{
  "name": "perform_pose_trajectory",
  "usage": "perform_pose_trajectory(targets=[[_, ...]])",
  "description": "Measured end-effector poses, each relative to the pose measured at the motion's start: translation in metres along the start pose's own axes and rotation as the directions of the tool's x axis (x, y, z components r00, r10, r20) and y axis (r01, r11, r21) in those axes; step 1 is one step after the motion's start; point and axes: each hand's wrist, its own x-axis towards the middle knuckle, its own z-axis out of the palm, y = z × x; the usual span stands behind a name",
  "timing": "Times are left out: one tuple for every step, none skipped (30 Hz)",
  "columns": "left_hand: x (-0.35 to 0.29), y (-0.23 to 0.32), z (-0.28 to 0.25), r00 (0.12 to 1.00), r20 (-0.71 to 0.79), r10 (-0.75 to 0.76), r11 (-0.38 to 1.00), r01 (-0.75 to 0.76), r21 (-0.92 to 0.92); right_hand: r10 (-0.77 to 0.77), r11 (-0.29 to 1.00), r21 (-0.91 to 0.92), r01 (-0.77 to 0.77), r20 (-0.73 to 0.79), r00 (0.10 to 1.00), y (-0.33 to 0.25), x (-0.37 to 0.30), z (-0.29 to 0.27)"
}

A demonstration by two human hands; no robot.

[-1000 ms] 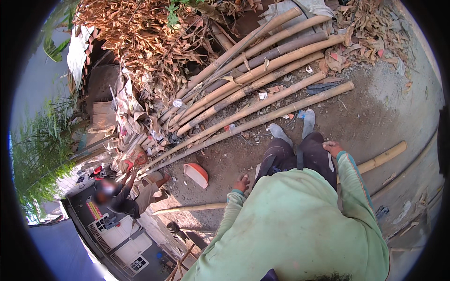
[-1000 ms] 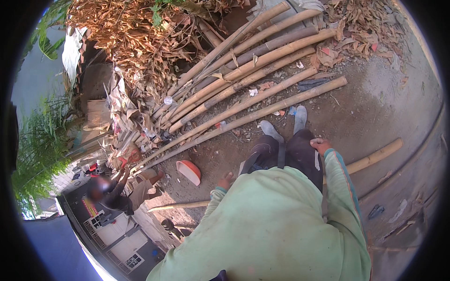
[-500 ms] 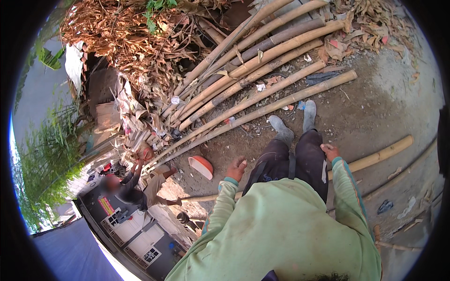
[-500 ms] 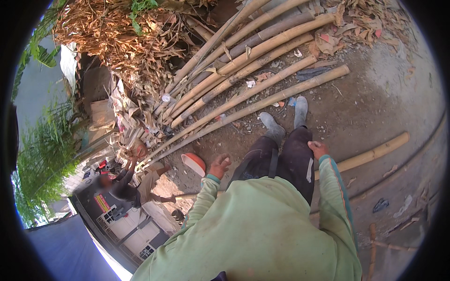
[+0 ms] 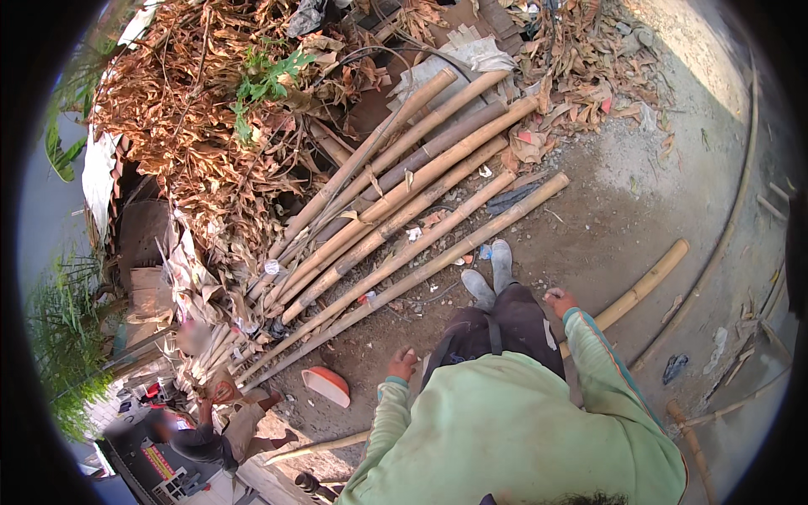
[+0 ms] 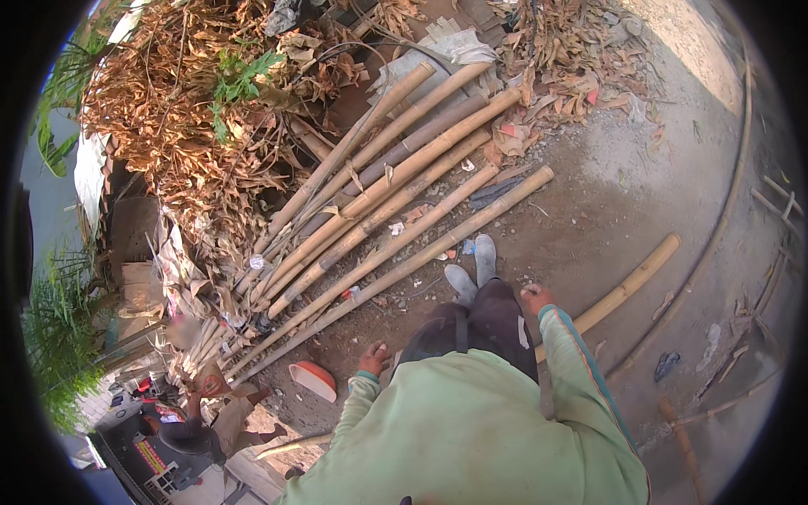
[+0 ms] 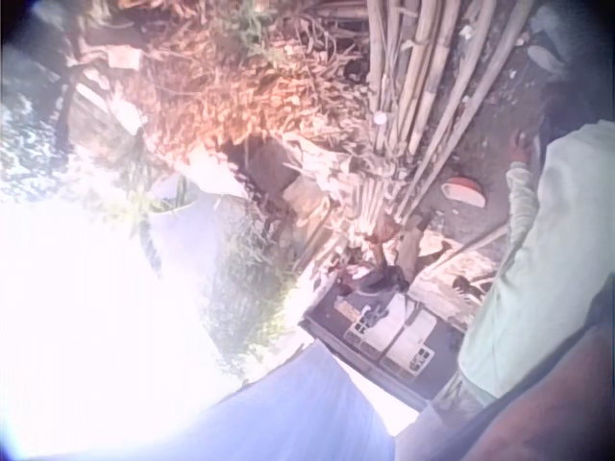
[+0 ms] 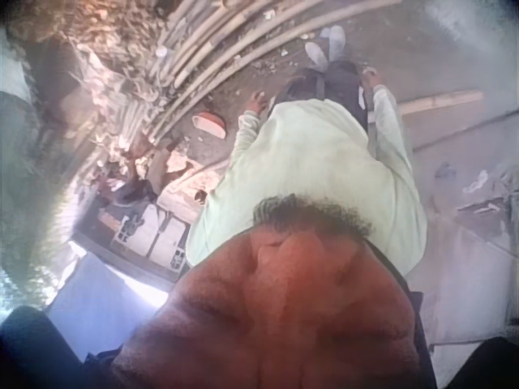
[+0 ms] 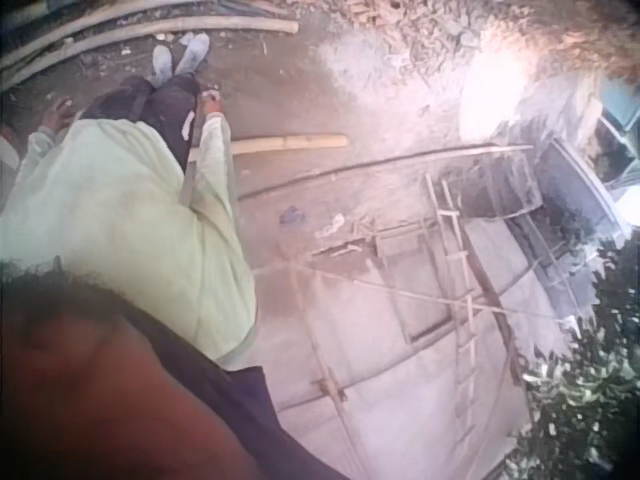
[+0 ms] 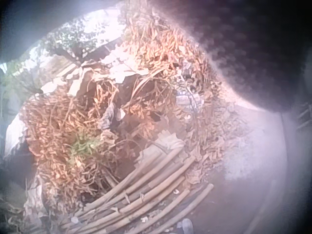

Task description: The person walks through a cluttered outdoor area and repeatedly picks up bamboo poles and metal rods, moving them aside or restacking them. The person also moves a pink plastic dustpan and other debris while organizing the materials.

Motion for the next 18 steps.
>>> perform_pose_trajectory(targets=[[0.007,-0.003,-0.001,1.0,0.02,-0.021,1.0,0.02,0.023,-0.009,1.0,-0.007,0.009,-0.028,1.0,-0.009,-0.006,-0.003],[0.017,-0.014,-0.004,0.999,0.029,-0.025,1.0,0.026,-0.018,-0.016,1.0,-0.023,0.015,-0.055,0.998,-0.015,-0.015,-0.009],[0.034,-0.031,-0.008,0.999,0.031,-0.026,0.997,0.028,-0.072,-0.038,0.998,-0.048,0.034,-0.077,0.996,-0.022,-0.021,-0.016],[0.056,-0.04,-0.007,0.999,0.042,-0.016,0.991,0.021,-0.133,-0.045,0.998,-0.044,0.042,-0.074,0.996,-0.017,-0.023,-0.019],[0.078,-0.049,-0.012,0.999,0.045,0.014,0.975,-0.004,-0.222,-0.077,0.994,-0.088,0.072,-0.06,0.995,-0.025,-0.028,-0.021],[0.096,-0.063,-0.021,0.999,0.036,0.036,0.948,-0.022,-0.316,-0.11,0.985,-0.137,0.105,-0.031,0.993,-0.036,-0.036,-0.017],[0.104,-0.079,-0.022,0.999,0.024,0.048,0.911,-0.034,-0.412,-0.136,0.972,-0.191,0.135,0.006,0.991,-0.042,-0.042,-0.013],[0.108,-0.077,-0.013,0.999,-0.016,0.049,0.913,-0.051,-0.405,-0.069,0.958,-0.278,0.076,0.033,0.997,-0.034,-0.039,-0.02],[0.11,-0.068,-0.011,0.996,-0.073,0.045,0.908,-0.071,-0.413,-0.015,0.926,-0.376,0.039,0.067,0.998,-0.024,-0.031,-0.032],[0.108,-0.059,-0.007,0.996,-0.079,0.033,0.887,-0.066,-0.456,-0.109,0.811,-0.568,0.138,0.084,0.99,-0.008,-0.026,-0.055],[0.104,-0.051,-0.002,0.995,-0.099,0.018,0.863,-0.065,-0.501,-0.211,0.648,-0.723,0.241,0.134,0.968,-0.003,-0.017,-0.067],[0.096,-0.07,-0.005,0.988,-0.154,-0.033,0.838,-0.057,-0.543,-0.097,0.809,-0.574,0.13,0.087,0.991,-0.032,-0.018,-0.07],[0.098,-0.058,0.008,0.988,-0.151,-0.042,0.824,-0.051,-0.565,-0.203,0.68,-0.691,0.246,0.146,0.968,-0.017,-0.008,-0.105],[0.094,-0.057,0.016,0.985,-0.163,-0.051,0.821,-0.051,-0.569,-0.203,0.645,-0.729,0.23,0.127,0.971,-0.014,0.011,-0.127],[0.087,-0.096,0.016,0.957,-0.286,-0.048,0.862,-0.105,-0.496,-0.228,0.656,-0.699,0.286,0.178,0.957,-0.032,0.024,-0.121],[0.075,-0.136,0.016,0.918,-0.394,-0.043,0.902,-0.134,-0.411,-0.276,0.507,-0.769,0.388,0.282,0.919,-0.025,0.059,-0.116],[0.065,-0.141,0.036,0.919,-0.369,-0.137,0.881,-0.057,-0.47,-0.215,0.716,-0.633,0.295,0.202,0.955,-0.034,0.069,-0.116],[0.058,-0.129,0.06,0.929,-0.314,-0.198,0.854,0.006,-0.52,-0.127,0.877,-0.453,0.161,0.104,0.986,-0.051,0.075,-0.13]])
